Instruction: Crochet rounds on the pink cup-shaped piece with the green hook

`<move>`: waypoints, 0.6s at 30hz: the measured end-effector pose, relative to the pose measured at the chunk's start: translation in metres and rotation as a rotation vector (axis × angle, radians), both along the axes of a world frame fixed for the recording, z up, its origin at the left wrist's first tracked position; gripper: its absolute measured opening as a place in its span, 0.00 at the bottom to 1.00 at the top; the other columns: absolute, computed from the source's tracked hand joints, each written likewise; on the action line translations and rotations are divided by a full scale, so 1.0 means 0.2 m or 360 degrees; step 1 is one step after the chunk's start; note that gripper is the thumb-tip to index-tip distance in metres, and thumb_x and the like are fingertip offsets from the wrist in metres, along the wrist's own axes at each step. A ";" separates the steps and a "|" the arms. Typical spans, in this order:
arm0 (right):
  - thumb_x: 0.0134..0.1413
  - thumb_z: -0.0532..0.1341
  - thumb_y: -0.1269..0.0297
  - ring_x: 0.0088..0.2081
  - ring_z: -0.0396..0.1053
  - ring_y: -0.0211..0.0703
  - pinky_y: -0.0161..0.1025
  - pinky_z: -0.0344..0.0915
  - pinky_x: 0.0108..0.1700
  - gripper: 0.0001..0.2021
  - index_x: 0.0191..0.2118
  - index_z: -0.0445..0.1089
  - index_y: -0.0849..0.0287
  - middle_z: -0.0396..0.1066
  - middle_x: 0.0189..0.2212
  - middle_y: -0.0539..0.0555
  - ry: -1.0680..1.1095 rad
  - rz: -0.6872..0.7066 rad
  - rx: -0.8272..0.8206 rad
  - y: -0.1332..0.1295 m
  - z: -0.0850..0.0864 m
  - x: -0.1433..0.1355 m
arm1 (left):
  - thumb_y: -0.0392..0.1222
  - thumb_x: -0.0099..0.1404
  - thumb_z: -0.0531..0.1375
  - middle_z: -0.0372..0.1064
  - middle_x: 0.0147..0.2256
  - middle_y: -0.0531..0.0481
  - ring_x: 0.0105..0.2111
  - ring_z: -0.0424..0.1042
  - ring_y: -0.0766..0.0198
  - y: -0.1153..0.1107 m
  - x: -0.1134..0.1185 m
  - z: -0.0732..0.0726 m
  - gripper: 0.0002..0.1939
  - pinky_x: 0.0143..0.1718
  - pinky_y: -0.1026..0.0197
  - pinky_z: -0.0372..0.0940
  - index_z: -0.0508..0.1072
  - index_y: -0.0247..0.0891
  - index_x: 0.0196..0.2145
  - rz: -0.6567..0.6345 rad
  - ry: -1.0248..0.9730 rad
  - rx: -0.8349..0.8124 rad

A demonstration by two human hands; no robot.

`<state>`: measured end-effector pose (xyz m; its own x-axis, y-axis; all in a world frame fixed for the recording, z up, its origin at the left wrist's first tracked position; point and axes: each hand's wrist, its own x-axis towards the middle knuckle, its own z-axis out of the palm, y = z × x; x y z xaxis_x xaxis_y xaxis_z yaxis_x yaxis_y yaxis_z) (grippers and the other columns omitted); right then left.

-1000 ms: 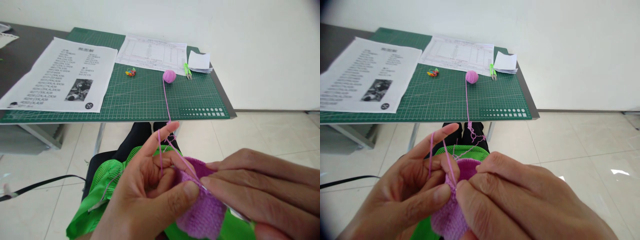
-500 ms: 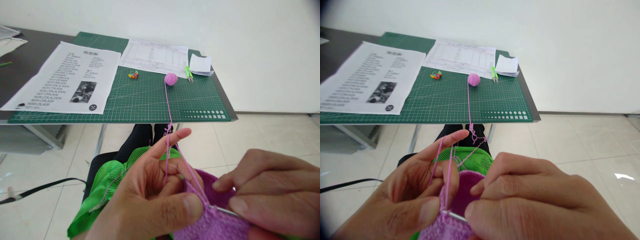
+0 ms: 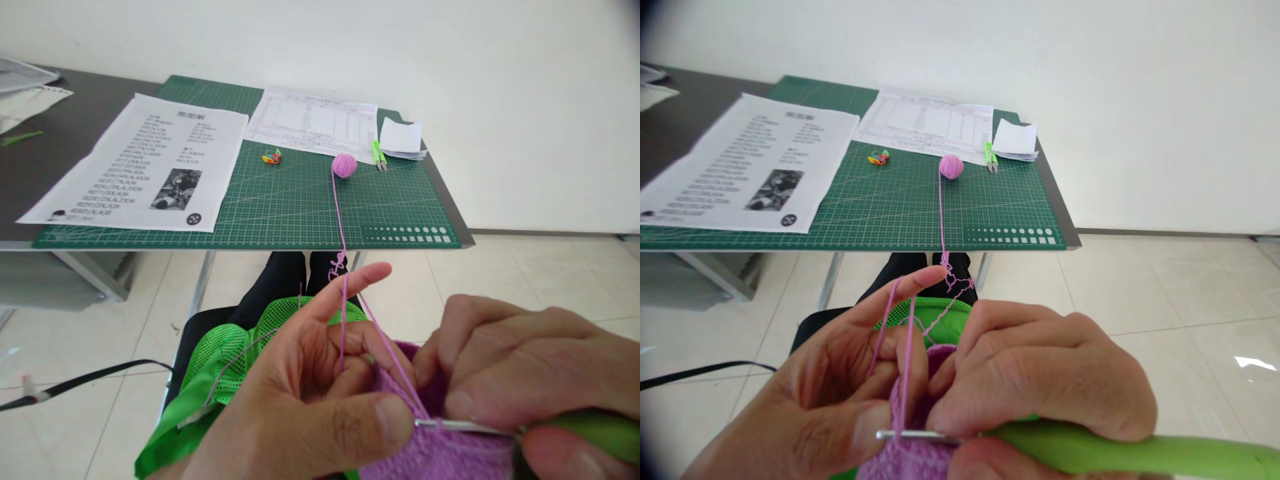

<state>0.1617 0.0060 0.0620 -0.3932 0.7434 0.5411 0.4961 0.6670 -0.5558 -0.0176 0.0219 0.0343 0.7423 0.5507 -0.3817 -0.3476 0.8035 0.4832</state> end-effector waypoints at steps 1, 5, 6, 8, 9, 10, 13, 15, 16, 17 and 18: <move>0.69 0.56 0.70 0.19 0.72 0.27 0.25 0.74 0.30 0.16 0.26 0.69 0.60 0.72 0.18 0.44 0.0163 -0.0001 -0.0098 -0.02 -0.02 0.01 | 0.40 0.59 0.73 0.51 0.21 0.61 0.23 0.47 0.72 0.00 0.00 -0.01 0.35 0.32 0.68 0.55 0.68 0.58 0.61 0.0003 -0.0014 0.0030; 0.69 0.55 0.63 0.29 0.77 0.36 0.35 0.80 0.37 0.11 0.39 0.74 0.59 0.78 0.28 0.48 0.0243 -0.0132 -0.0235 -0.06 -0.03 0.00 | 0.37 0.64 0.69 0.54 0.24 0.62 0.20 0.43 0.76 -0.01 -0.02 -0.05 0.31 0.26 0.70 0.49 0.67 0.62 0.60 0.0044 -0.0162 0.0196; 0.68 0.56 0.64 0.29 0.77 0.39 0.38 0.80 0.36 0.11 0.40 0.75 0.58 0.78 0.27 0.50 0.0216 -0.0206 -0.0171 -0.05 -0.02 -0.03 | 0.36 0.65 0.68 0.51 0.22 0.62 0.19 0.42 0.75 -0.01 -0.02 -0.06 0.32 0.24 0.71 0.48 0.67 0.62 0.61 0.0064 -0.0208 0.0219; 0.65 0.54 0.70 0.22 0.76 0.43 0.36 0.78 0.25 0.14 0.37 0.78 0.54 0.76 0.19 0.51 0.0224 -0.0448 0.0023 -0.02 0.03 -0.09 | 0.34 0.66 0.66 0.44 0.21 0.63 0.19 0.42 0.75 -0.02 -0.02 -0.07 0.34 0.22 0.72 0.46 0.64 0.64 0.63 0.0118 -0.0267 0.0232; 0.64 0.53 0.71 0.19 0.75 0.44 0.34 0.75 0.21 0.17 0.34 0.79 0.54 0.74 0.16 0.52 0.0178 -0.0512 0.0080 -0.01 0.05 -0.11 | 0.33 0.67 0.66 0.43 0.21 0.63 0.19 0.42 0.75 -0.02 -0.02 -0.07 0.36 0.22 0.72 0.46 0.62 0.66 0.64 0.0133 -0.0271 0.0242; 0.63 0.52 0.72 0.17 0.74 0.45 0.34 0.74 0.18 0.18 0.31 0.78 0.54 0.73 0.14 0.53 0.0127 -0.0557 0.0086 0.00 0.06 -0.13 | 0.33 0.67 0.66 0.44 0.21 0.63 0.19 0.41 0.75 -0.02 -0.02 -0.07 0.37 0.21 0.71 0.45 0.60 0.68 0.64 0.0143 -0.0252 0.0257; 0.61 0.54 0.72 0.17 0.73 0.44 0.33 0.74 0.19 0.16 0.27 0.75 0.56 0.72 0.14 0.52 0.0030 -0.0534 0.0027 0.00 0.06 -0.14 | 0.34 0.66 0.67 0.57 0.26 0.61 0.19 0.41 0.76 -0.03 -0.01 -0.06 0.40 0.20 0.70 0.41 0.58 0.74 0.64 0.0175 -0.0108 0.0307; 0.63 0.55 0.69 0.21 0.74 0.41 0.32 0.75 0.22 0.13 0.29 0.74 0.57 0.72 0.16 0.50 0.0003 -0.0473 0.0026 -0.03 0.03 -0.10 | 0.36 0.64 0.69 0.65 0.31 0.60 0.19 0.41 0.78 -0.03 0.00 -0.04 0.41 0.20 0.70 0.40 0.58 0.76 0.63 0.0217 -0.0020 0.0301; 0.65 0.55 0.67 0.23 0.74 0.39 0.32 0.75 0.24 0.13 0.30 0.73 0.57 0.73 0.19 0.49 -0.0016 -0.0454 0.0020 -0.04 0.02 -0.08 | 0.37 0.63 0.69 0.67 0.32 0.59 0.19 0.42 0.78 -0.04 0.00 -0.04 0.41 0.20 0.70 0.41 0.58 0.77 0.63 0.0243 0.0011 0.0294; 0.66 0.55 0.64 0.25 0.73 0.38 0.32 0.76 0.25 0.13 0.31 0.73 0.56 0.74 0.21 0.48 -0.0037 -0.0454 0.0020 -0.06 0.00 -0.06 | 0.37 0.63 0.70 0.69 0.33 0.59 0.20 0.42 0.77 -0.04 0.00 -0.03 0.41 0.20 0.70 0.42 0.58 0.77 0.63 0.0260 0.0034 0.0296; 0.66 0.55 0.63 0.27 0.73 0.38 0.32 0.76 0.26 0.12 0.32 0.72 0.55 0.74 0.23 0.48 -0.0062 -0.0446 0.0023 -0.08 -0.01 -0.05 | 0.38 0.63 0.69 0.70 0.33 0.59 0.20 0.42 0.77 -0.04 0.00 -0.03 0.42 0.21 0.70 0.44 0.58 0.77 0.63 0.0272 0.0061 0.0303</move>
